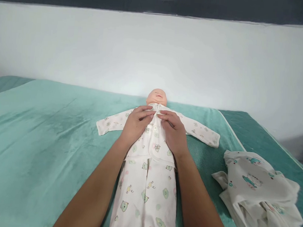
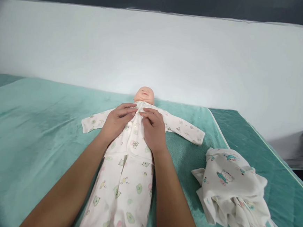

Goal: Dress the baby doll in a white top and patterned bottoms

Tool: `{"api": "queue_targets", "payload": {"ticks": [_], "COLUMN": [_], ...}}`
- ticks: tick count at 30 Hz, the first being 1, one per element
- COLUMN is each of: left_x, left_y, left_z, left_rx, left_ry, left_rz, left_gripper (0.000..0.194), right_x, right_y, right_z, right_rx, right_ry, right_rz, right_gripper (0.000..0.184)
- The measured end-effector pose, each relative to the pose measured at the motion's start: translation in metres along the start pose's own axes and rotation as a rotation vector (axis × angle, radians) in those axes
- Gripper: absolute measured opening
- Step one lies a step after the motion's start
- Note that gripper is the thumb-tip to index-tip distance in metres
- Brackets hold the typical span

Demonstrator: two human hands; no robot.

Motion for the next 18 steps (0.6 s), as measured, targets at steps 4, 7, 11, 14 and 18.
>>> {"api": "queue_targets", "payload": {"ticks": [4, 7, 11, 14, 18], "left_x": [-0.0002, -0.0005, -0.0003, 0.0006, 0.0018], "left_y": [0.0006, 0.001, 0.0015, 0.0022, 0.0029], "left_z": [-0.0017, -0.0023, -0.0023, -0.0017, -0.0008], "left_rx": [0.023, 0.039, 0.052, 0.049, 0.043], "left_ry": [0.029, 0.041, 0.046, 0.066, 0.089], "left_rz": [0.014, 0.016, 0.026, 0.056, 0.082], "left_gripper": [0.026, 0.027, 0.028, 0.031, 0.033], "right_x": [0.001, 0.0005, -0.0008, -0.0008, 0.0022], "right_y": [0.0009, 0.0013, 0.0017, 0.0017, 0.0013], "right_z": [0.0002, -0.0004, -0.001, -0.0008, 0.0001], "right_rx": [0.018, 0.046, 0.088, 0.083, 0.026], "right_ry": [-0.015, -0.013, -0.027, -0.028, -0.001], "right_rz": [0.006, 0.016, 0.017, 0.007, 0.015], "right_gripper": [0.028, 0.028, 0.026, 0.024, 0.021]}}
Point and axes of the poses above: each hand's wrist, its own y-axis towards the middle knuckle, its own z-axis out of the palm, x = y × z, the point moved 1 cm from there along y, towards the middle knuckle, and after that the axes turned 14 degrees about -z, right-handed, at the moved point
